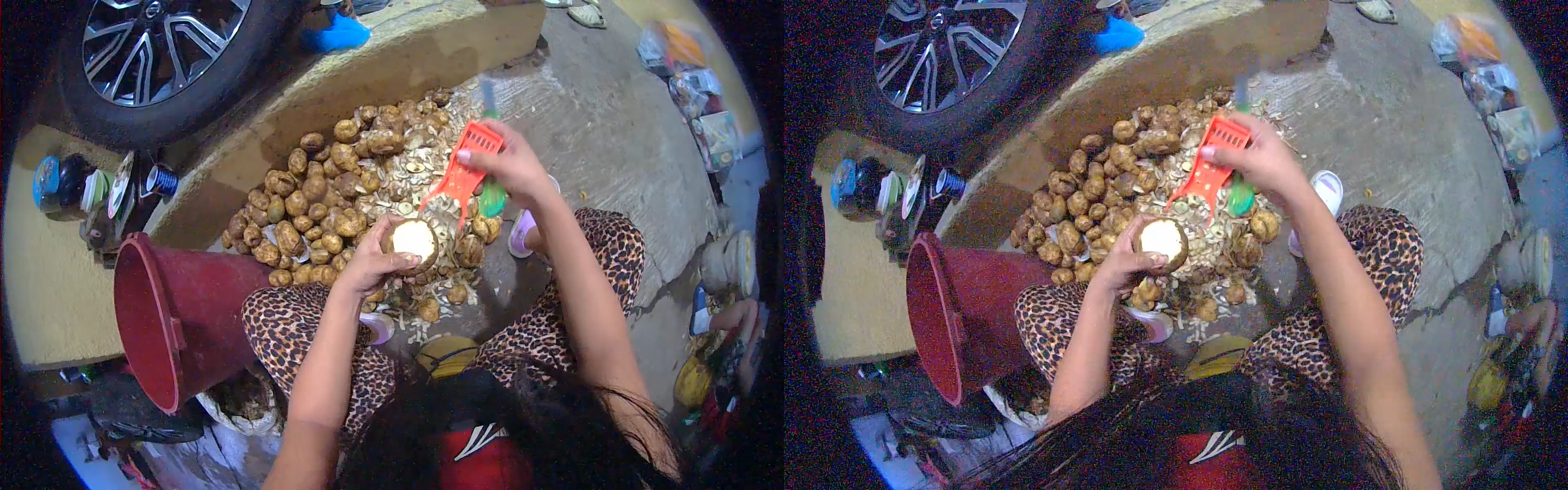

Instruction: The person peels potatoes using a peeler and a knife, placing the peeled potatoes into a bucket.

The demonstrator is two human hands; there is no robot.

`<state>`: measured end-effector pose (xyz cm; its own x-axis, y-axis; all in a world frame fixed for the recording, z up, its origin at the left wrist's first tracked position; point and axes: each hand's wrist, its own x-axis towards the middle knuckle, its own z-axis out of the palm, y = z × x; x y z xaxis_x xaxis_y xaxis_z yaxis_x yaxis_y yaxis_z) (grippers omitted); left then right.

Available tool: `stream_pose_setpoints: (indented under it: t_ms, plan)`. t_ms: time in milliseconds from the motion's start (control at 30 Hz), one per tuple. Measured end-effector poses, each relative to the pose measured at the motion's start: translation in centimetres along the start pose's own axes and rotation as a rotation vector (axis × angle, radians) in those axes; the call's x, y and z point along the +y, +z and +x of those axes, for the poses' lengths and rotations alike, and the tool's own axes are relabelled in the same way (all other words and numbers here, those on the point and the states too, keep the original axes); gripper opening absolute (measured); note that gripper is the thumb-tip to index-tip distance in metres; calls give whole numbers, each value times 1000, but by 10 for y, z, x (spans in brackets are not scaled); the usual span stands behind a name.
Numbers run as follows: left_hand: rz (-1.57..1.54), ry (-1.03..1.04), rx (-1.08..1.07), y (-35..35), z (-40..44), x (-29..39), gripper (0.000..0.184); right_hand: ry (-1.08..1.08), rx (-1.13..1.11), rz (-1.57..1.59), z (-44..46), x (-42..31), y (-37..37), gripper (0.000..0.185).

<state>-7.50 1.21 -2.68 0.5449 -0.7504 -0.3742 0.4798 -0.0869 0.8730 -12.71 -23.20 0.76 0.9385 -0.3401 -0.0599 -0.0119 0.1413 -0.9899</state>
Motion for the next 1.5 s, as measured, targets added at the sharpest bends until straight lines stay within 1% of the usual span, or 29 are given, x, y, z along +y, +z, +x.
stream_pose_setpoints:
  t_ms: [67, 167, 200, 267, 300, 333, 367, 467, 500, 567, 600, 667, 733, 767, 800, 833, 900, 933, 1000, 1033, 1067, 1133, 1200, 1233, 1267, 1333, 1400, 1433, 1500]
  plan:
    - [-7, -123, -11, -4, -2, 6, 59, 100, -122, 116, -12, -3, 12, 36]
    - [-146, 27, -90, -4, -2, -2, 57, 87, -149, -31, -14, 4, 25, 39]
    - [-171, 25, -100, -4, -2, -2, 56, 75, -151, -58, -14, 8, 26, 40]
    - [-222, 20, -120, -6, -5, -1, 55, -42, 3, -125, -6, 8, 13, 38]
    - [-243, 93, -132, -7, -2, -6, 56, -91, 87, -158, 2, 10, -1, 37]
    - [-246, 84, -123, -5, -3, -4, 56, -142, 175, -190, 6, 8, -7, 37]
    - [-248, 73, -118, -1, -5, 2, 56, -136, 217, 20, 7, 5, -10, 27]
    - [-307, 15, -92, -1, -4, 7, 58, -20, 94, 128, -12, -14, 16, 24]
    - [-312, -1, -95, -2, -2, 7, 58, 50, -13, 136, -13, -6, 19, 39]
    - [-336, -5, -88, 0, -3, 6, 57, 43, -70, -8, -19, 4, 29, 39]
    - [-310, 13, -92, -1, -3, 3, 61, 41, -95, -82, -21, 7, 32, 39]
    - [-256, 43, -100, -2, -1, -7, 71, -23, 29, -102, -6, 18, 21, 33]
    - [-295, 85, -55, 0, 1, -8, 71, -94, 156, -196, 5, 14, 6, 29]
    - [-341, 109, -54, -1, 3, -12, 70, -47, 257, -49, 7, 14, 1, 26]
    - [-387, 133, -53, -2, 4, -13, 70, -18, 223, 25, 5, 8, 1, 26]
    - [-436, 111, -169, -6, 3, -11, 57, 10, 184, 95, 2, 3, 5, 26]
    - [-570, 63, -186, -9, 6, -12, 55, 24, 87, 261, -6, 4, 23, 28]
    - [-635, 36, -191, -10, 6, -13, 54, 55, 13, 228, -12, 7, 30, 28]
    - [-669, 48, -182, -7, 9, -17, 48, 115, -131, 160, -19, 10, 40, 29]
    - [-689, 52, -178, -5, 10, -19, 47, 47, -63, 119, -15, 19, 42, 29]
    - [-709, 56, -175, -5, 9, -21, 47, 42, -47, 117, -13, 20, 42, 28]
    - [-644, 61, -15, -4, 8, -23, 51, 28, -14, 114, -8, 20, 40, 28]
    - [-617, 92, 190, 0, 7, -22, 51, -30, 178, 86, 1, 26, 30, 29]
    - [-587, 150, 130, 2, 5, -20, 50, -34, 255, 96, 8, 24, 15, 29]
    - [-540, 189, 158, 5, 2, -18, 48, -36, 335, 109, 12, 25, 5, 29]
    - [-626, 106, 193, -1, 7, -23, 47, -9, 222, 164, 11, 18, 9, 28]
    - [-638, 54, 120, -9, 12, -31, 47, 47, 116, 163, 1, 17, 23, 27]
    - [-642, 25, 84, -10, 13, -31, 47, 17, 119, 178, 2, 25, 27, 25]
    - [-653, 48, 112, -2, 13, -26, 47, 48, 98, 226, 1, 29, 29, 24]
